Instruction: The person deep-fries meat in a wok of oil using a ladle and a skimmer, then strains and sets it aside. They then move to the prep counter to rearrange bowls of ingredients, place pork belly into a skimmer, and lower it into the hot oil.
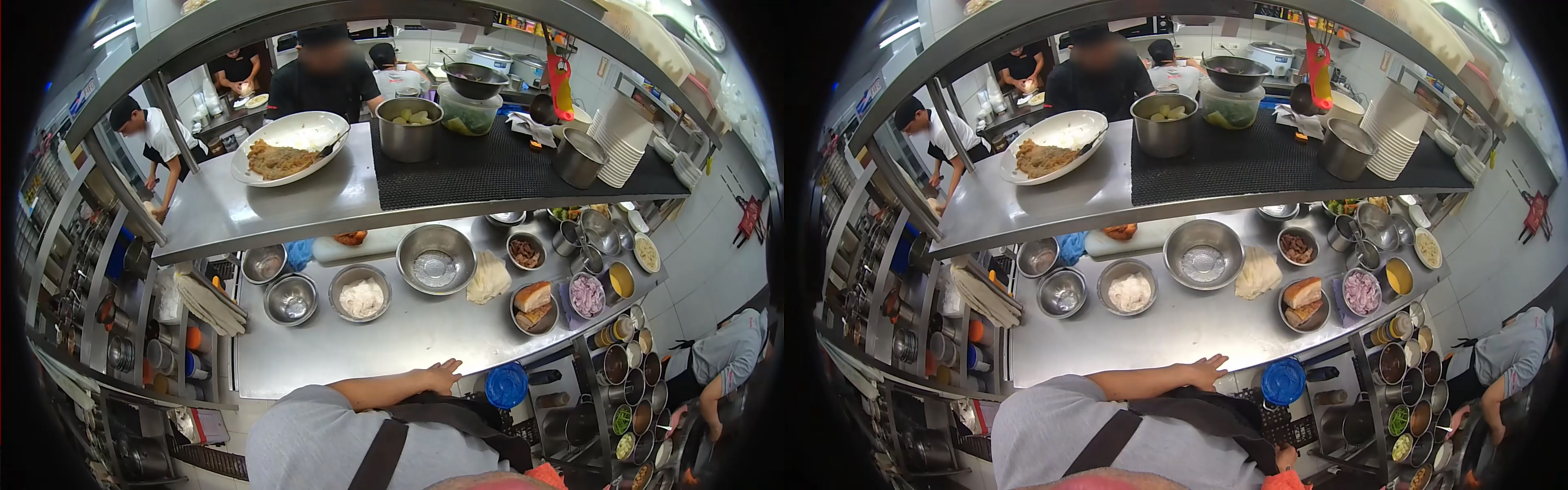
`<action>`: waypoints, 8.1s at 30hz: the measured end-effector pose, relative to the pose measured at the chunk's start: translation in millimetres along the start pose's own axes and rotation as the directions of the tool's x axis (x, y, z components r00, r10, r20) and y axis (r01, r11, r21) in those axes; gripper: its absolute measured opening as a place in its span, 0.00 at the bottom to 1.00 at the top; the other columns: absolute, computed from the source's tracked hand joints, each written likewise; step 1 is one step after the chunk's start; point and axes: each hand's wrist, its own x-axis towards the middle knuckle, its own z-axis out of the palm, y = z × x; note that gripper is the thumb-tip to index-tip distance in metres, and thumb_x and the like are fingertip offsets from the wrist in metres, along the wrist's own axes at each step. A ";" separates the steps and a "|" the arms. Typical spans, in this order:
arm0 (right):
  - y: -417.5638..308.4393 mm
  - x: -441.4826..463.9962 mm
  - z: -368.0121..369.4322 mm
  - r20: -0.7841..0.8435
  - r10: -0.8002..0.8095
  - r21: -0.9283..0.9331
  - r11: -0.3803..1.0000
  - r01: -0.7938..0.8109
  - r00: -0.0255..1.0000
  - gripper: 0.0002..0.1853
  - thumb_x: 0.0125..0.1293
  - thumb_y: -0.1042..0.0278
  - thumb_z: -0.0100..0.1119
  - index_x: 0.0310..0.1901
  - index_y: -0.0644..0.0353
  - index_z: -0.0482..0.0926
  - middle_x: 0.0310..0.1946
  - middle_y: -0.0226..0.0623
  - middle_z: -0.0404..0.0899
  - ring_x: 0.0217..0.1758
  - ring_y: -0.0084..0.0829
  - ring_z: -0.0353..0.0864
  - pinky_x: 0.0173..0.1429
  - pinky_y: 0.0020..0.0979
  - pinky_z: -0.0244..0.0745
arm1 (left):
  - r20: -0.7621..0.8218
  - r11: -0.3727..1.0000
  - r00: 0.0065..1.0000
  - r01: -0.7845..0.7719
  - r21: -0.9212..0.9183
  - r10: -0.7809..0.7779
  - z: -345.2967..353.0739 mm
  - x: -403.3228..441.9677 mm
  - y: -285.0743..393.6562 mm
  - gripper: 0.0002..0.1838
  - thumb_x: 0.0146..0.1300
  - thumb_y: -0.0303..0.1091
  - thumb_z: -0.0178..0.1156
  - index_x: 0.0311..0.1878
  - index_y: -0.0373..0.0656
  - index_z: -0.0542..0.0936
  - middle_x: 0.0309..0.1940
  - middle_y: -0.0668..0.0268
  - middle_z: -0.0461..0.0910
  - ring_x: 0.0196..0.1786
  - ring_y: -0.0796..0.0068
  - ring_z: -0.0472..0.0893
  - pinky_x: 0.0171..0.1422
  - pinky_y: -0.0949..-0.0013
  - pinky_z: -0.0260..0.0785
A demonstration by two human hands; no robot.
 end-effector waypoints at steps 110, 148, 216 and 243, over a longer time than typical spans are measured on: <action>-61.8 -2.8 5.7 0.021 0.385 -0.014 0.923 -0.384 0.923 0.14 0.54 0.68 0.64 0.44 0.60 0.83 0.42 0.47 0.82 0.49 0.43 0.81 0.55 0.38 0.73 | -0.658 0.587 0.195 -0.320 -0.744 -0.728 -609.0 -283.8 -157.1 0.19 0.56 0.43 0.61 0.45 0.40 0.76 0.38 0.60 0.80 0.37 0.70 0.80 0.41 0.69 0.75; -106.4 -68.4 -17.3 -0.150 0.384 -0.024 0.920 -0.392 0.911 0.12 0.53 0.69 0.64 0.40 0.60 0.85 0.37 0.46 0.83 0.44 0.44 0.81 0.52 0.39 0.74 | -0.856 0.710 0.055 -0.532 -0.462 -0.515 -678.3 -190.4 -109.5 0.06 0.63 0.31 0.54 0.40 0.45 0.79 0.29 0.66 0.84 0.29 0.75 0.84 0.27 0.75 0.73; -119.9 -210.5 -494.2 -0.731 -0.380 -0.414 -0.413 0.811 -0.567 0.11 0.62 0.63 0.47 0.26 0.60 0.67 0.16 0.27 0.66 0.17 0.19 0.69 0.22 0.20 0.67 | -0.004 0.723 0.948 0.242 -0.647 -0.320 9.7 75.1 130.0 0.25 0.57 0.34 0.62 0.58 0.37 0.72 0.44 0.59 0.80 0.42 0.71 0.79 0.41 0.67 0.74; -28.5 -4.0 -94.4 -0.067 0.201 0.305 0.937 -0.172 0.977 0.08 0.61 0.69 0.55 0.33 0.66 0.78 0.24 0.43 0.80 0.26 0.39 0.81 0.33 0.36 0.73 | -0.587 0.713 0.663 -0.114 -0.692 -0.464 -197.3 162.9 -27.7 0.21 0.58 0.29 0.56 0.56 0.35 0.72 0.35 0.61 0.81 0.33 0.73 0.81 0.32 0.72 0.71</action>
